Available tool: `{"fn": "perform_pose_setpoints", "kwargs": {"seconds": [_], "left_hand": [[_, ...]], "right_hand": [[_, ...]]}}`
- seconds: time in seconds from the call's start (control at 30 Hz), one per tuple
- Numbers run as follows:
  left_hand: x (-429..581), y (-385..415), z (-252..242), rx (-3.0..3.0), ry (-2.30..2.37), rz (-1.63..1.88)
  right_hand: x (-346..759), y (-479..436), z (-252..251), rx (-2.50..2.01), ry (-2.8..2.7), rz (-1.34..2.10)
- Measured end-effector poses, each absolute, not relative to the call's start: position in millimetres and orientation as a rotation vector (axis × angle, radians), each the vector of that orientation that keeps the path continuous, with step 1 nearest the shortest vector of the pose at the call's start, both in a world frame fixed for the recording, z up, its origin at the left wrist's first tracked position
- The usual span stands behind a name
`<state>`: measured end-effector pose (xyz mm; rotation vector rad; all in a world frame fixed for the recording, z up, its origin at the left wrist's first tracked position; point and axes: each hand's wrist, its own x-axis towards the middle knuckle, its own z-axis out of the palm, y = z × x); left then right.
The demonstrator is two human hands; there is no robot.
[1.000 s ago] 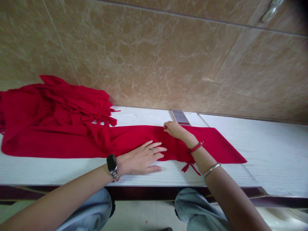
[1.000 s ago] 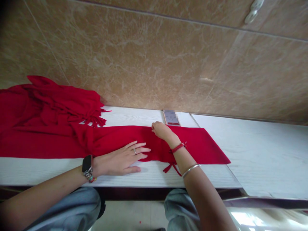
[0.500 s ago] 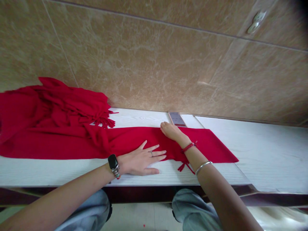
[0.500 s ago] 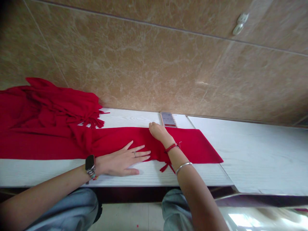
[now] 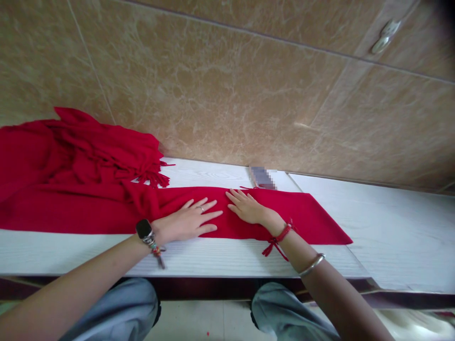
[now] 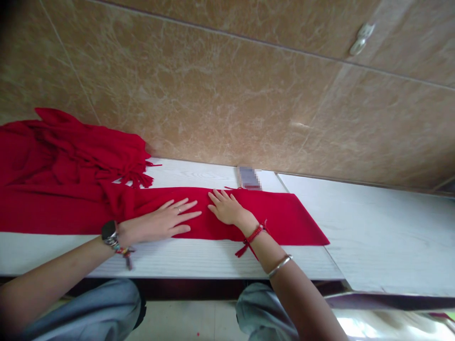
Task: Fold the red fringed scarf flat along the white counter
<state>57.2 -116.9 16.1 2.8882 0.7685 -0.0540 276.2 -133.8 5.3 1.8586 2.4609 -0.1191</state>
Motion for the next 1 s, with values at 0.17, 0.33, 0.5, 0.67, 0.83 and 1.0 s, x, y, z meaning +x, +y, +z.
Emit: {"fn": "perform_pose_setpoints", "kwargs": {"seconds": [0.17, 0.33, 0.5, 0.67, 0.83, 1.0], "left_hand": [[40, -110, 9, 2.822, 1.102, -0.073], [43, -114, 15, 2.761, 1.109, -0.188], [46, -112, 25, 2.654, 1.276, -0.300], [43, -114, 30, 2.618, 1.395, -0.340], [50, -124, 35, 2.831, 1.311, -0.164], [55, -118, 24, 2.831, 0.984, -0.191]], "right_hand": [[276, -138, 9, 1.897, 2.494, -0.068], [277, -153, 20, 1.924, 2.574, 0.027], [268, -164, 11, 1.773, 2.574, -0.041], [265, -164, 6, 1.821, 2.556, -0.066], [259, -170, 10, 1.824, 2.633, -0.039], [249, -173, 4, 1.731, 2.682, -0.085]]}}
